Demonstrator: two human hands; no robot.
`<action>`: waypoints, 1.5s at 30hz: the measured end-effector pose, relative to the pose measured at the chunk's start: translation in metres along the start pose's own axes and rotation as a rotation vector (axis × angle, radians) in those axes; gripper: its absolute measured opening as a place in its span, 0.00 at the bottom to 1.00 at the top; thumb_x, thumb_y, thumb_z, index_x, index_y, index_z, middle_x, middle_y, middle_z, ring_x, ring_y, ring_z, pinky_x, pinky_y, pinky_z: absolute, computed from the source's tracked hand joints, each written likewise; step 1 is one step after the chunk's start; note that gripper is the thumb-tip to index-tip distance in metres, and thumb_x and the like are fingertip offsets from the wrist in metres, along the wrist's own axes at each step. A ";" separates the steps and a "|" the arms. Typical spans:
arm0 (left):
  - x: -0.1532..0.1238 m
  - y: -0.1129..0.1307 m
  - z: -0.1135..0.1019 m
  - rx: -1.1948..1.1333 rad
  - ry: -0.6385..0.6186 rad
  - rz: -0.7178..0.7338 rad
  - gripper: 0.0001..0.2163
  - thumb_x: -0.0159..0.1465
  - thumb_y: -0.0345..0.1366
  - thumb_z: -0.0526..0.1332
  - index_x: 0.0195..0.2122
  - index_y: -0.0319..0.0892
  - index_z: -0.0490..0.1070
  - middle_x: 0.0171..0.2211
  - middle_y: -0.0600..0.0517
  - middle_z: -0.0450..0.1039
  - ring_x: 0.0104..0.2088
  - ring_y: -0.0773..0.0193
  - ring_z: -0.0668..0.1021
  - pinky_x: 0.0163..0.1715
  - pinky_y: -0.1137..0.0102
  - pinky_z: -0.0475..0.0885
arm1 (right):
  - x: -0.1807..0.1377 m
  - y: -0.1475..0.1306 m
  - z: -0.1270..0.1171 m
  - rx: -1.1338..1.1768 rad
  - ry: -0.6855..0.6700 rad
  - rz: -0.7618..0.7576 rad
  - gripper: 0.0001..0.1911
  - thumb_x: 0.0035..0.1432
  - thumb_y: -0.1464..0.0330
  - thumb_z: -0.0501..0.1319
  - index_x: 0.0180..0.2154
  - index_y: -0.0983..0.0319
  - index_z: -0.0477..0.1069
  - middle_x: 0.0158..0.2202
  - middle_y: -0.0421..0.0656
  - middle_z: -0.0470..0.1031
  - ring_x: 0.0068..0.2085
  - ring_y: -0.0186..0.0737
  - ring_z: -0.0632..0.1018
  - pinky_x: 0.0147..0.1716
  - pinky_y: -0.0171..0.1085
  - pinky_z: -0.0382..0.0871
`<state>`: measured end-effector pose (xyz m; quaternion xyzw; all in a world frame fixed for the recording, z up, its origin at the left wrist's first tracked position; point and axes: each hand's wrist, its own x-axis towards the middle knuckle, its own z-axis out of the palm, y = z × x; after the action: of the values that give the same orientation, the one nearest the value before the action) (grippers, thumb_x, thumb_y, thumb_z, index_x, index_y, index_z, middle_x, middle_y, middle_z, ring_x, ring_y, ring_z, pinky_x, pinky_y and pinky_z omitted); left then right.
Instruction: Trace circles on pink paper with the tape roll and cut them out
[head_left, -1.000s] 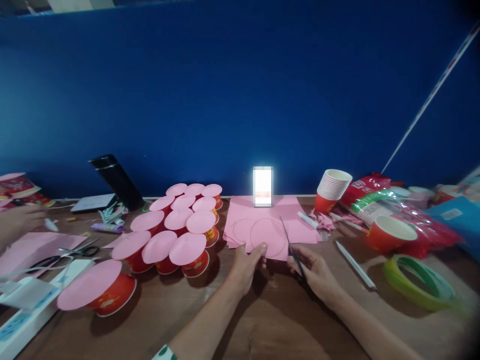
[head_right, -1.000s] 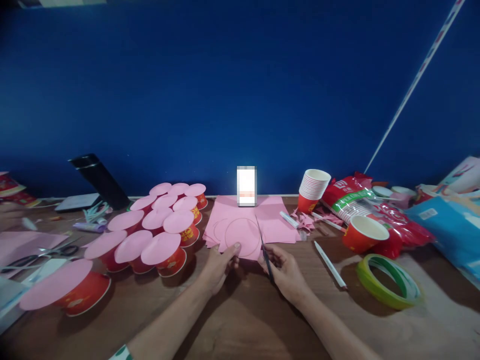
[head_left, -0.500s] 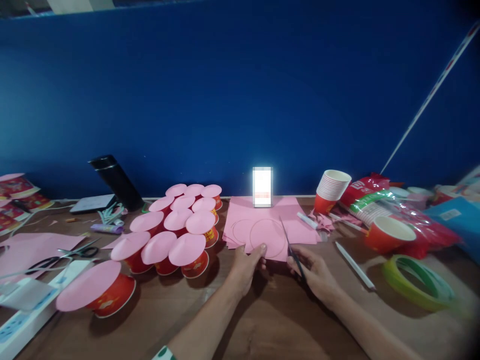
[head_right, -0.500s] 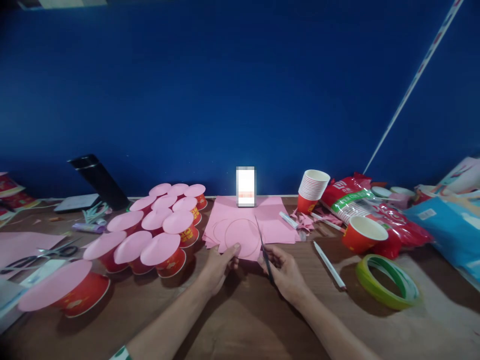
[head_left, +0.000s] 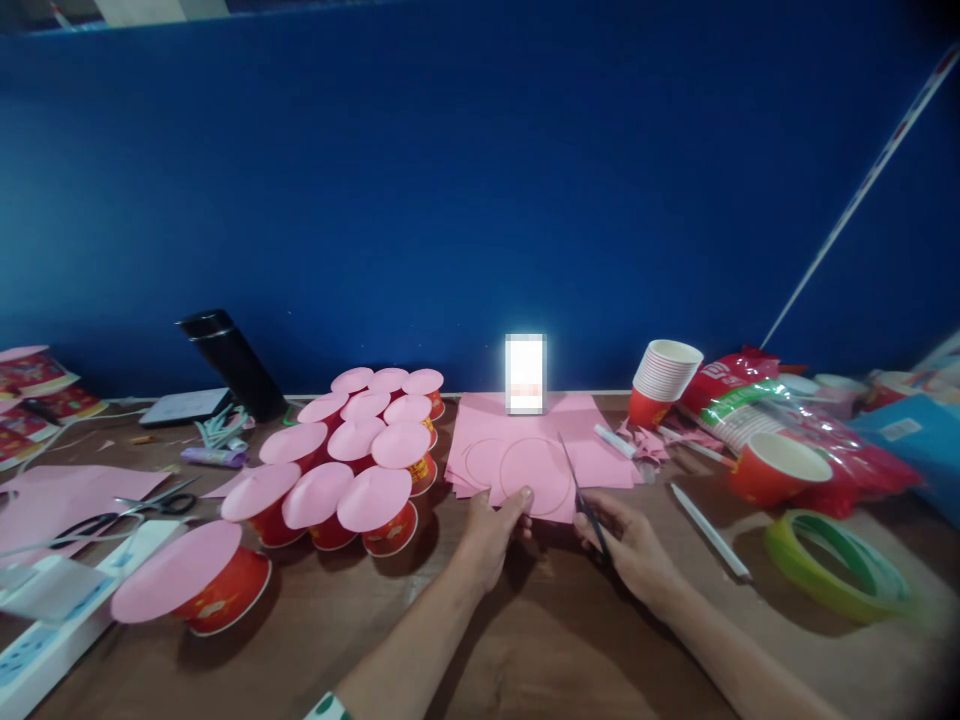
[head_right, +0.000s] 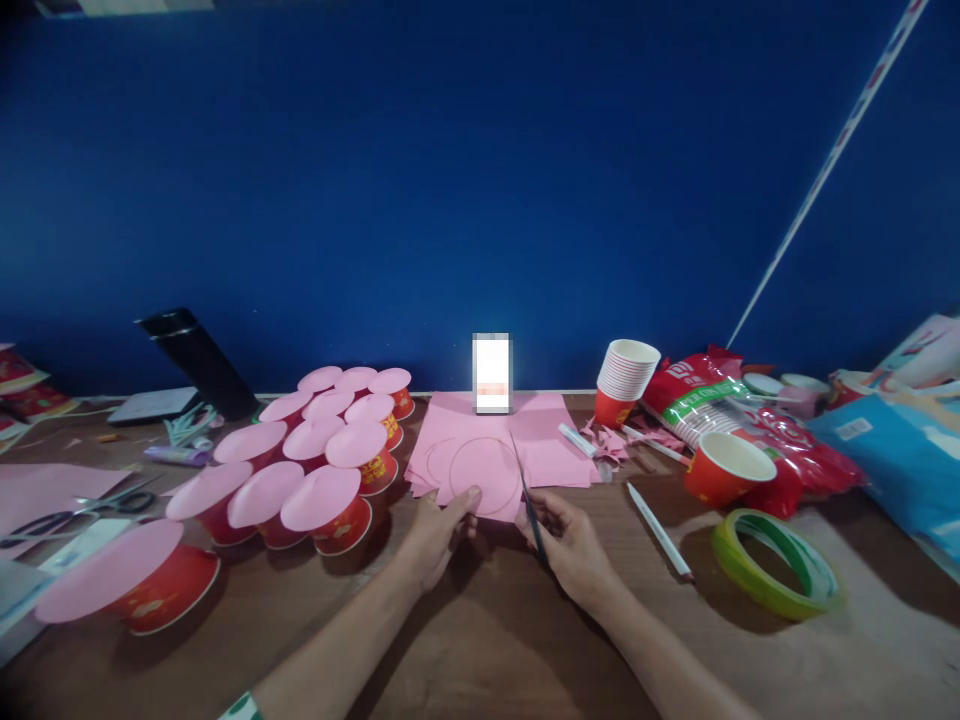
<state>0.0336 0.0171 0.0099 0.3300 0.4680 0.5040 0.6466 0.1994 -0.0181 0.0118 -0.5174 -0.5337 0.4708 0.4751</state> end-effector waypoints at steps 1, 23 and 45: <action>0.000 0.000 0.000 0.001 0.010 -0.008 0.19 0.44 0.43 0.70 0.26 0.38 0.63 0.17 0.57 0.66 0.16 0.73 0.68 0.16 0.76 0.64 | 0.000 0.000 0.000 0.004 -0.002 0.000 0.20 0.49 0.58 0.64 0.40 0.65 0.72 0.23 0.38 0.66 0.23 0.31 0.64 0.21 0.30 0.60; -0.001 0.003 0.002 -0.032 0.016 0.006 0.19 0.42 0.43 0.71 0.24 0.38 0.63 0.17 0.57 0.65 0.16 0.74 0.67 0.16 0.77 0.63 | 0.002 0.008 -0.002 0.015 -0.017 0.007 0.19 0.50 0.59 0.64 0.42 0.64 0.72 0.23 0.38 0.66 0.24 0.31 0.65 0.21 0.29 0.61; -0.002 0.003 0.003 -0.019 -0.003 0.055 0.17 0.44 0.41 0.71 0.22 0.37 0.65 0.16 0.58 0.64 0.16 0.74 0.65 0.15 0.77 0.60 | 0.002 0.008 -0.002 -0.006 -0.027 0.002 0.19 0.50 0.59 0.64 0.41 0.64 0.72 0.23 0.38 0.66 0.25 0.31 0.66 0.24 0.30 0.62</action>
<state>0.0349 0.0166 0.0141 0.3372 0.4529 0.5256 0.6363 0.2025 -0.0162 0.0038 -0.5129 -0.5412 0.4766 0.4657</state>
